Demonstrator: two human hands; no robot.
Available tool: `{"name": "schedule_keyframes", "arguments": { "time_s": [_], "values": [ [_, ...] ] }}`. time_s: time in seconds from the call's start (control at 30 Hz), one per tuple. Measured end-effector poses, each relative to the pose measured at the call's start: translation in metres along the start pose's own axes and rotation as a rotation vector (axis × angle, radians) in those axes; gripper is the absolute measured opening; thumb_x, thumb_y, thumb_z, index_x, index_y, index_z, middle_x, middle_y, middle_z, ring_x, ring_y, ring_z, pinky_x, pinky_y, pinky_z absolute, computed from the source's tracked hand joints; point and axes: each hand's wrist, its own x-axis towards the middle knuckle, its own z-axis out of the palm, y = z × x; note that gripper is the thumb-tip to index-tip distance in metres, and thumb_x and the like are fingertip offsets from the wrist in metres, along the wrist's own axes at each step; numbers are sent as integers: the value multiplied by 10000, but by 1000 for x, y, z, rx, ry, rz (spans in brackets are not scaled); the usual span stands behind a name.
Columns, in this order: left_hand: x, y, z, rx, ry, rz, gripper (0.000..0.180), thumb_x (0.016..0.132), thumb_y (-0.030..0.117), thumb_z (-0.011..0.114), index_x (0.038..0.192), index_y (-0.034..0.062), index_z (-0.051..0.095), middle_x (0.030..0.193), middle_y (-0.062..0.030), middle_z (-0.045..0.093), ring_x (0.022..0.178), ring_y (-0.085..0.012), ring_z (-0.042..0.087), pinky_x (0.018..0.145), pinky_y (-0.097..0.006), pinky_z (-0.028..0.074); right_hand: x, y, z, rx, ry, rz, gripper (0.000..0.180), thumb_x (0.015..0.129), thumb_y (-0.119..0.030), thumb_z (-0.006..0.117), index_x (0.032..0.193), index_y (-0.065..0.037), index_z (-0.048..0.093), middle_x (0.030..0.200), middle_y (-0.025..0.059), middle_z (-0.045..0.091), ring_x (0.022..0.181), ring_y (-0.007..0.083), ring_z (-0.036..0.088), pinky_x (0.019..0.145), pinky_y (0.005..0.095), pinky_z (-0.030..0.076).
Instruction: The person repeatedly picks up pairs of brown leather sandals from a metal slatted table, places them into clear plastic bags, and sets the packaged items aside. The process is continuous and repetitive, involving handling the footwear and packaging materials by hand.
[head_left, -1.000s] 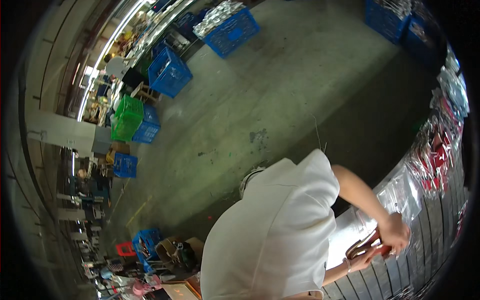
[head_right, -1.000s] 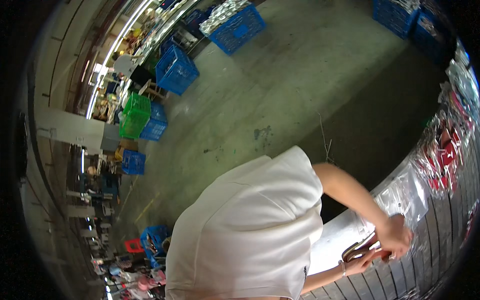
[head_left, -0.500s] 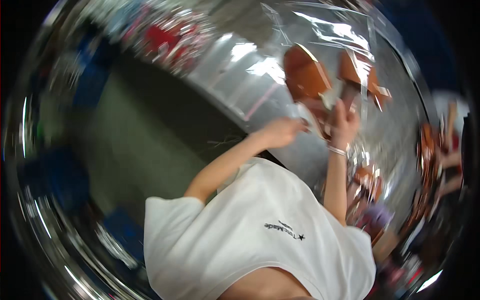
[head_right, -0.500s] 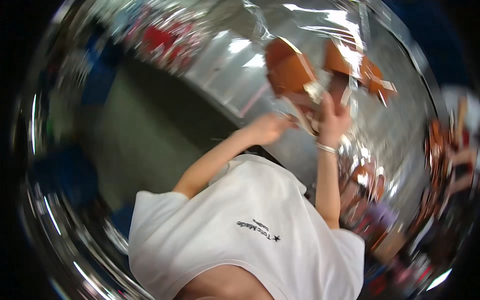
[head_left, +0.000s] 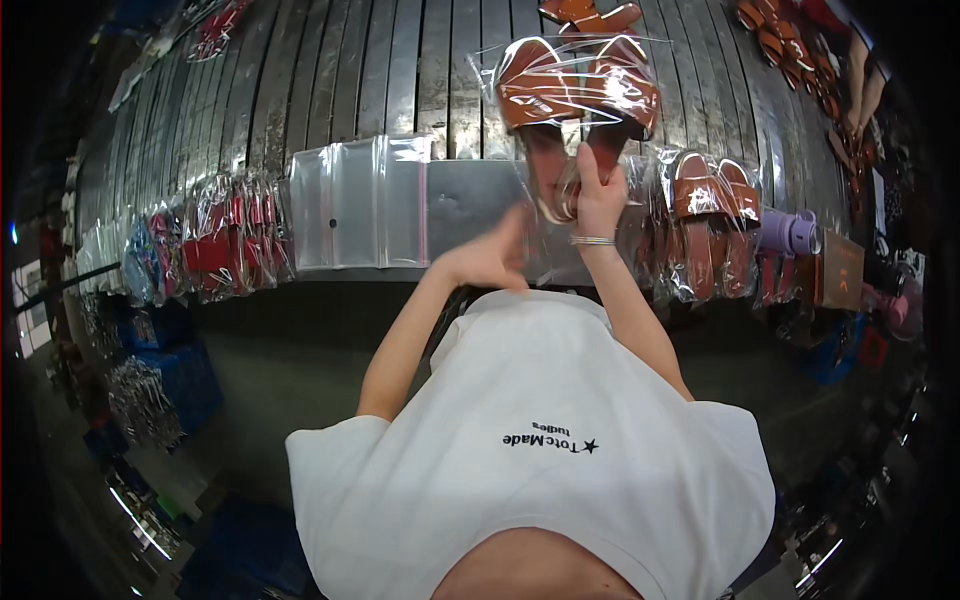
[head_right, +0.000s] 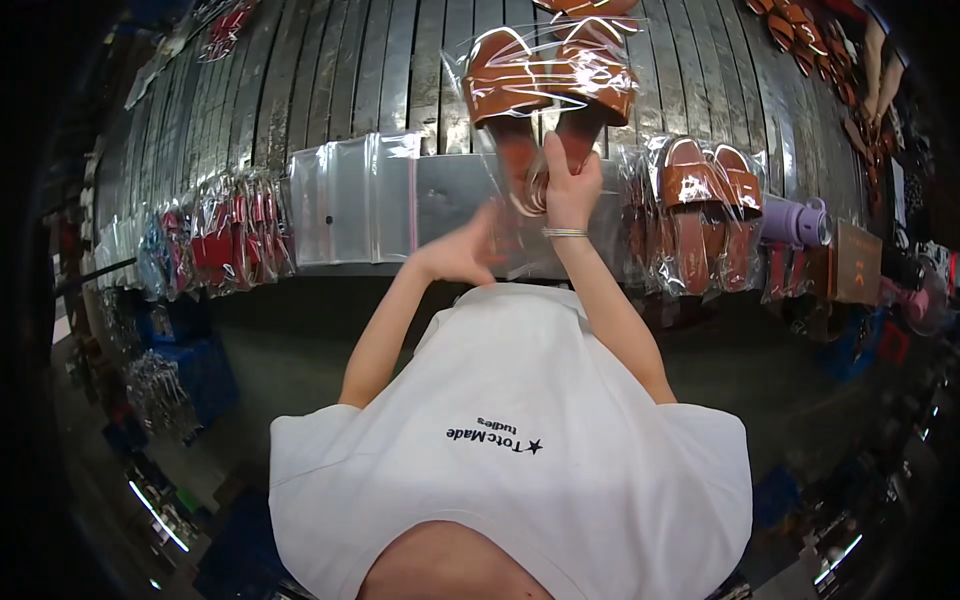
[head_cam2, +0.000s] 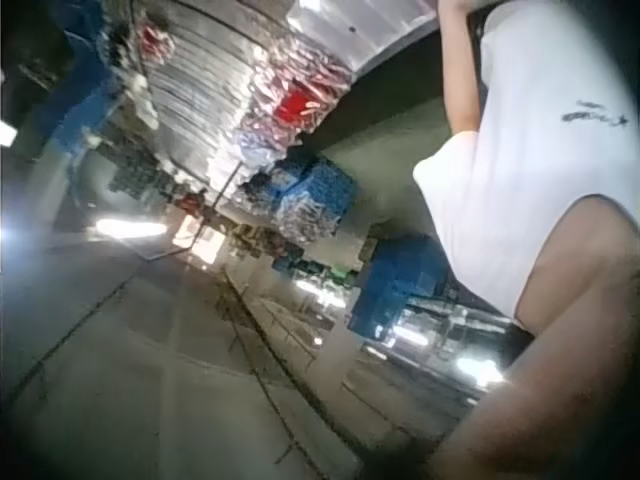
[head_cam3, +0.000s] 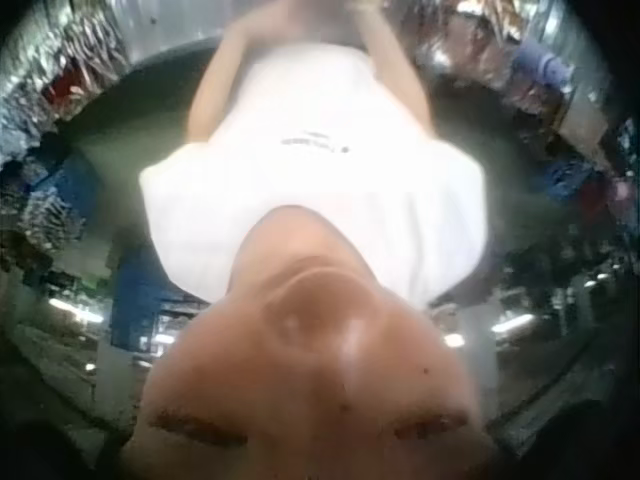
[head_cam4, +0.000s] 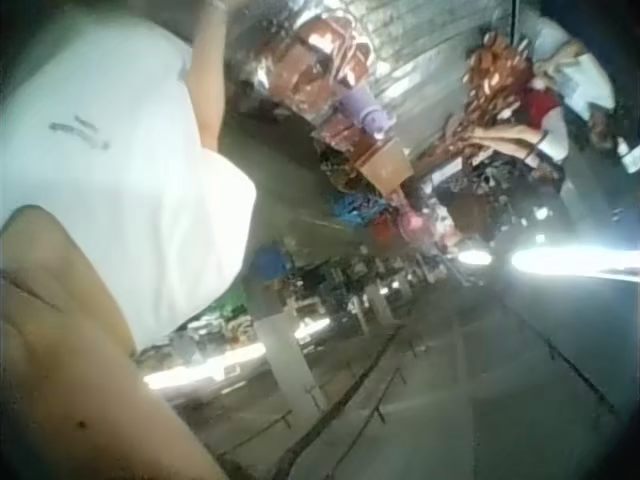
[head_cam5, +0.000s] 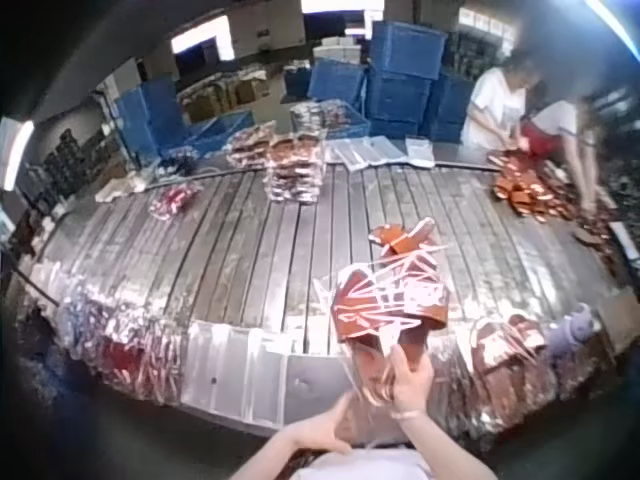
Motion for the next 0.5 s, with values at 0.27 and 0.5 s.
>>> {"name": "schedule_keyframes", "arguments": {
  "time_s": [0.27, 0.5],
  "values": [
    [12, -85, -17, -643, 333, -78, 376, 871, 21, 562, 1225, -21, 443, 1175, -122, 558, 1006, -214, 595, 836, -299, 521, 13, 139, -91, -762, -401, 16, 760, 559, -186, 825, 1171, 20, 425, 1137, 184, 530, 1056, 317, 523, 896, 378, 435],
    [44, -109, -25, 33, 792, -65, 214, 880, 93, 571, 1013, -71, 540, 920, -145, 648, 829, -198, 648, 741, -285, 549, 14, 86, -56, -1203, -333, -630, 471, 650, -164, 750, 1076, -110, 554, 1286, 109, 442, 1112, 323, 467, 932, 454, 373]
  ]
}}
